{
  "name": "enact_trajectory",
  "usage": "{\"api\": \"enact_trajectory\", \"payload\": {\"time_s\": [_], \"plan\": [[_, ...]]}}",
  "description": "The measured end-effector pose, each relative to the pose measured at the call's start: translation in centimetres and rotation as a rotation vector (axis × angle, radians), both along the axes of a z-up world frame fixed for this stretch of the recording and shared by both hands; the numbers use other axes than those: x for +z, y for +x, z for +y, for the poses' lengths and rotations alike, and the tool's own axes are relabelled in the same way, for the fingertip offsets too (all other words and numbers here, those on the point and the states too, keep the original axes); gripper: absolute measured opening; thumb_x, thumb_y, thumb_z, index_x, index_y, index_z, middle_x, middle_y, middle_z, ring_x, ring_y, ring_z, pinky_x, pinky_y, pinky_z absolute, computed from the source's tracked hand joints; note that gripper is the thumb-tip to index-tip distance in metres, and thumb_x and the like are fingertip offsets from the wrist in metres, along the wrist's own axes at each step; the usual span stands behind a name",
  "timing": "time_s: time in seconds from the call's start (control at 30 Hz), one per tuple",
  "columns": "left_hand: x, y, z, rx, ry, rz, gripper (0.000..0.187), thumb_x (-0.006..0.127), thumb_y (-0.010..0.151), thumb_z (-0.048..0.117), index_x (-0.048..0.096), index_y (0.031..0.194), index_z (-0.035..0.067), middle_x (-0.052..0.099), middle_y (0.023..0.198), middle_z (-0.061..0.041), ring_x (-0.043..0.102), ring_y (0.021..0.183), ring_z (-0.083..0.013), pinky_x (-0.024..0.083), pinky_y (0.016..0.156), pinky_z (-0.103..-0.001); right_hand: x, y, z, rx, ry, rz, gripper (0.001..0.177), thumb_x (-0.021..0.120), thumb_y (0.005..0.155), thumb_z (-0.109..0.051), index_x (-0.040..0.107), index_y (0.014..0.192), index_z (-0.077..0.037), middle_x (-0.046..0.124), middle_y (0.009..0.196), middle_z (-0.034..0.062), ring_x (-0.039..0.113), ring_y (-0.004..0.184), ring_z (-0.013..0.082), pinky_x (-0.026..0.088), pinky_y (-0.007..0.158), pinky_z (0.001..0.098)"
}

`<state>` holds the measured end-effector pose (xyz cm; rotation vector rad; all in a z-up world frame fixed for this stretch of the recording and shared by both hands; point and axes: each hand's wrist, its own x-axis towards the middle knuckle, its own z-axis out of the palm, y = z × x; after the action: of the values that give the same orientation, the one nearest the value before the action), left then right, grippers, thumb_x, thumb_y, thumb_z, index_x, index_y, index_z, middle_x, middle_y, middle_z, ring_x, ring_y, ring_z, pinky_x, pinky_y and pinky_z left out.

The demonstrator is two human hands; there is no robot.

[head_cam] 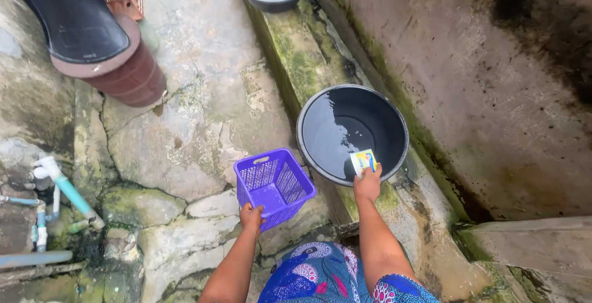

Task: Cleaning a purple plastic basket by pouring water over it using a small cup.

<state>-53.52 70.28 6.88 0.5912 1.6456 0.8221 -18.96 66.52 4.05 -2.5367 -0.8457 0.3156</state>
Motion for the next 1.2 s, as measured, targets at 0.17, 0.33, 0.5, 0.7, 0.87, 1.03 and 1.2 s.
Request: {"api": "enact_trajectory", "payload": {"time_s": [0.17,0.33,0.5,0.7,0.87,1.03,1.2], "plan": [[-1.1,1.8,0.6,0.059,-0.007,-0.012,0.011,0.068,0.081,0.002,0.061,0.086,0.008,0.066,0.073,-0.007,0.059,0.052,-0.0170,0.049,0.041,-0.032,-2.2,0.7,0.3,0.089,-0.107,-0.014,0.034,0.084,0.077,-0.019,0.061,0.102,-0.015,0.036,0.158,0.0080,0.049,0.127,0.0358,0.056,0.091,0.0491],[-2.5,2.7,0.4,0.087,-0.031,-0.010,0.014,0.070,0.081,0.001,0.057,0.082,0.007,0.064,0.072,-0.008,0.058,0.050,-0.0173,0.050,0.041,-0.033,-4.0,0.6,0.8,0.112,-0.161,-0.012,0.037,0.087,0.075,-0.023,0.062,0.101,-0.016,0.036,0.157,0.0073,0.046,0.129,0.0346,0.055,0.094,0.0481],[-3.0,3.1,0.3,0.105,-0.043,0.017,0.013,0.067,0.079,0.001,0.059,0.081,0.010,0.065,0.072,-0.006,0.059,0.050,-0.0171,0.048,0.038,-0.032,-8.2,1.4,1.5,0.128,-0.052,-0.004,0.041,0.088,0.074,-0.026,0.062,0.103,-0.013,0.041,0.148,0.0182,0.047,0.125,0.0405,0.051,0.098,0.0516],[-3.0,3.3,0.4,0.102,-0.069,0.051,0.014,0.068,0.079,0.001,0.058,0.082,0.009,0.064,0.072,-0.006,0.058,0.051,-0.0186,0.048,0.039,-0.033,-12.8,3.1,3.5,-0.046,0.031,0.180,0.047,0.091,0.069,-0.028,0.061,0.098,-0.007,0.067,0.108,0.0226,0.054,0.119,0.0435,0.050,0.098,0.0523],[-3.2,3.1,0.4,0.096,-0.057,0.055,0.015,0.069,0.079,0.002,0.056,0.082,0.009,0.064,0.072,-0.006,0.059,0.053,-0.0170,0.049,0.041,-0.032,-14.5,5.3,4.2,-0.454,0.301,0.812,0.036,0.081,0.072,-0.018,0.061,0.097,0.001,0.067,0.099,0.0187,0.067,0.093,0.0354,0.058,0.081,0.0453],[-3.3,3.0,0.4,0.082,-0.050,0.058,0.012,0.069,0.078,0.003,0.061,0.084,0.010,0.065,0.073,-0.006,0.059,0.053,-0.0163,0.048,0.041,-0.031,-13.9,6.5,3.9,-0.558,0.551,1.355,0.026,0.069,0.078,-0.010,0.063,0.099,0.005,0.060,0.097,0.0171,0.065,0.088,0.0322,0.065,0.075,0.0399],[-2.2,3.0,0.4,0.066,-0.056,0.104,0.011,0.068,0.077,0.002,0.060,0.083,0.007,0.065,0.074,-0.006,0.061,0.054,-0.0184,0.051,0.042,-0.033,-10.4,6.4,4.1,-0.551,0.689,1.442,0.023,0.064,0.084,-0.011,0.061,0.098,0.006,0.064,0.099,0.0197,0.067,0.090,0.0329,0.065,0.079,0.0418]]}}
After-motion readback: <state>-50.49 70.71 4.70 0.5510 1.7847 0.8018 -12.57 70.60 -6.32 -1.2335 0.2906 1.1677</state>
